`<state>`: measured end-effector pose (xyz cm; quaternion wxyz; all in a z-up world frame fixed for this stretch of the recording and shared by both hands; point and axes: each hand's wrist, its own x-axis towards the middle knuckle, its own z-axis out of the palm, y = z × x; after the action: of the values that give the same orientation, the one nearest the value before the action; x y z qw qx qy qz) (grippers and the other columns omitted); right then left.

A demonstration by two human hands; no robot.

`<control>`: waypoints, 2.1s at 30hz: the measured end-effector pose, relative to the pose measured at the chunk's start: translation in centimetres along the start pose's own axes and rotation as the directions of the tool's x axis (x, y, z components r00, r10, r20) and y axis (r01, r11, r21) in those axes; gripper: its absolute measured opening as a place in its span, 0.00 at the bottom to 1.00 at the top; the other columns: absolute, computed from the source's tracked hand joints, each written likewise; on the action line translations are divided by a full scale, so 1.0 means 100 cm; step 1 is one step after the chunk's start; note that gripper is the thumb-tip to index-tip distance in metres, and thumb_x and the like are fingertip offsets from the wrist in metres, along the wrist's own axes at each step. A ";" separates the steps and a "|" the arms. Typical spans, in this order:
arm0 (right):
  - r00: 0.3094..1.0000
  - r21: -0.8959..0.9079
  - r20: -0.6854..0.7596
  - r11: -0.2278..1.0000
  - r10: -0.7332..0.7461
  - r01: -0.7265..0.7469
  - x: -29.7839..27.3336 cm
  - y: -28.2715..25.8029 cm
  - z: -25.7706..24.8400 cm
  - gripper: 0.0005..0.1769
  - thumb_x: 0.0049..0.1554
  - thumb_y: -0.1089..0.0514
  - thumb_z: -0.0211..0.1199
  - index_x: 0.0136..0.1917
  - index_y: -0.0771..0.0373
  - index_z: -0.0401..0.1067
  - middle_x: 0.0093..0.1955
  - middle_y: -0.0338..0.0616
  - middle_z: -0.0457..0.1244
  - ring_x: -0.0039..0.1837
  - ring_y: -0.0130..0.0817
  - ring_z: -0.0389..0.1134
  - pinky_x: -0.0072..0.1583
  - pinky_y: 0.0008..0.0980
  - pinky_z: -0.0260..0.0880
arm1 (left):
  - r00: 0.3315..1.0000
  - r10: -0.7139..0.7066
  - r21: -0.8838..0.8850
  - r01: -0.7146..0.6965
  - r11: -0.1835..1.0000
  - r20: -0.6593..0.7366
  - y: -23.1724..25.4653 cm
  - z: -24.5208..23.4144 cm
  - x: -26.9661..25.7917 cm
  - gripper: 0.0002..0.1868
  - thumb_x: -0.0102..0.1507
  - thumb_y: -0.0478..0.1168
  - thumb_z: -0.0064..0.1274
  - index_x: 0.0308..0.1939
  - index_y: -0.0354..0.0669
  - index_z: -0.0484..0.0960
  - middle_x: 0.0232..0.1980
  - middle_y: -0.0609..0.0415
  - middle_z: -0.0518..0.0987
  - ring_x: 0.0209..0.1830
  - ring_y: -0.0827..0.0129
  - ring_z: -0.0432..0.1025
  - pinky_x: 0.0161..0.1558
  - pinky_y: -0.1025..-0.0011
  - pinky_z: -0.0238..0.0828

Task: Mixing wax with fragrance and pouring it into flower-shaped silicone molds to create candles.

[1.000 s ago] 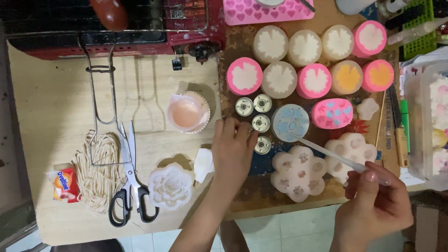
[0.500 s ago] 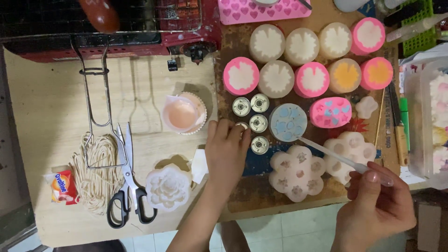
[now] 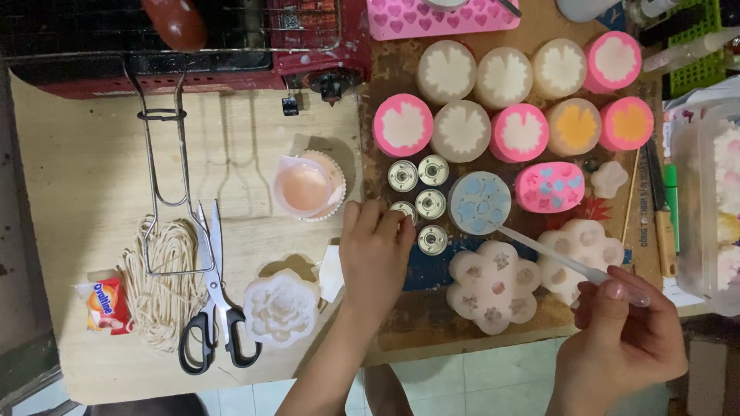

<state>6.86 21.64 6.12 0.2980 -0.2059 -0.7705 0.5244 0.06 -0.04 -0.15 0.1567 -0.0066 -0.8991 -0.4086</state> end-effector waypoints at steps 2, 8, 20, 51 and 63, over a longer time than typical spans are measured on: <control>1.000 0.030 0.011 0.999 -0.013 0.013 0.000 0.003 -0.001 0.10 0.71 0.61 0.66 0.59 0.72 0.72 0.40 0.46 0.66 0.38 0.25 0.65 0.40 0.22 0.63 | 1.000 0.000 0.004 0.000 1.000 0.001 0.000 -0.001 0.000 0.05 0.57 0.32 0.63 0.35 0.37 0.83 0.38 0.48 0.74 0.44 0.51 0.67 0.45 0.58 0.67; 1.000 0.008 0.017 1.000 -0.012 0.012 -0.001 0.000 -0.001 0.11 0.71 0.61 0.67 0.60 0.72 0.72 0.39 0.46 0.66 0.38 0.26 0.66 0.40 0.23 0.64 | 0.999 -0.040 -0.015 0.040 0.999 0.016 0.000 -0.001 0.000 0.04 0.58 0.32 0.63 0.35 0.36 0.83 0.39 0.48 0.75 0.43 0.52 0.67 0.45 0.58 0.67; 1.000 -0.019 0.017 0.999 -0.026 0.027 -0.002 0.000 0.003 0.11 0.71 0.61 0.65 0.59 0.73 0.71 0.44 0.45 0.66 0.40 0.24 0.66 0.41 0.21 0.65 | 0.996 -0.091 -0.053 0.090 0.995 -0.011 0.004 -0.009 -0.002 0.09 0.56 0.35 0.66 0.39 0.36 0.85 0.40 0.48 0.75 0.45 0.52 0.68 0.44 0.58 0.69; 0.739 -0.126 0.575 0.855 -0.350 0.504 -0.030 -0.052 0.157 0.07 0.61 0.59 0.72 0.47 0.65 0.79 0.34 0.40 0.67 0.32 0.22 0.61 0.36 0.24 0.60 | 0.993 -0.120 -0.159 0.117 0.980 -0.006 -0.046 -0.051 -0.008 0.38 0.64 0.32 0.57 0.75 0.30 0.55 0.73 0.45 0.72 0.75 0.44 0.64 0.77 0.47 0.51; 0.774 -0.125 0.578 0.908 -0.260 0.399 -0.030 -0.049 0.161 0.09 0.60 0.59 0.72 0.50 0.67 0.80 0.35 0.40 0.68 0.34 0.21 0.66 0.37 0.21 0.63 | 0.994 -0.099 -0.138 0.092 0.986 -0.049 -0.044 -0.054 -0.004 0.39 0.63 0.32 0.59 0.74 0.29 0.55 0.72 0.43 0.73 0.74 0.44 0.65 0.77 0.46 0.52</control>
<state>-1.80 6.90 5.59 0.1253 0.0579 -0.9047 0.4031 1.34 -6.92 -0.13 0.1609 0.0372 -0.8638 -0.4760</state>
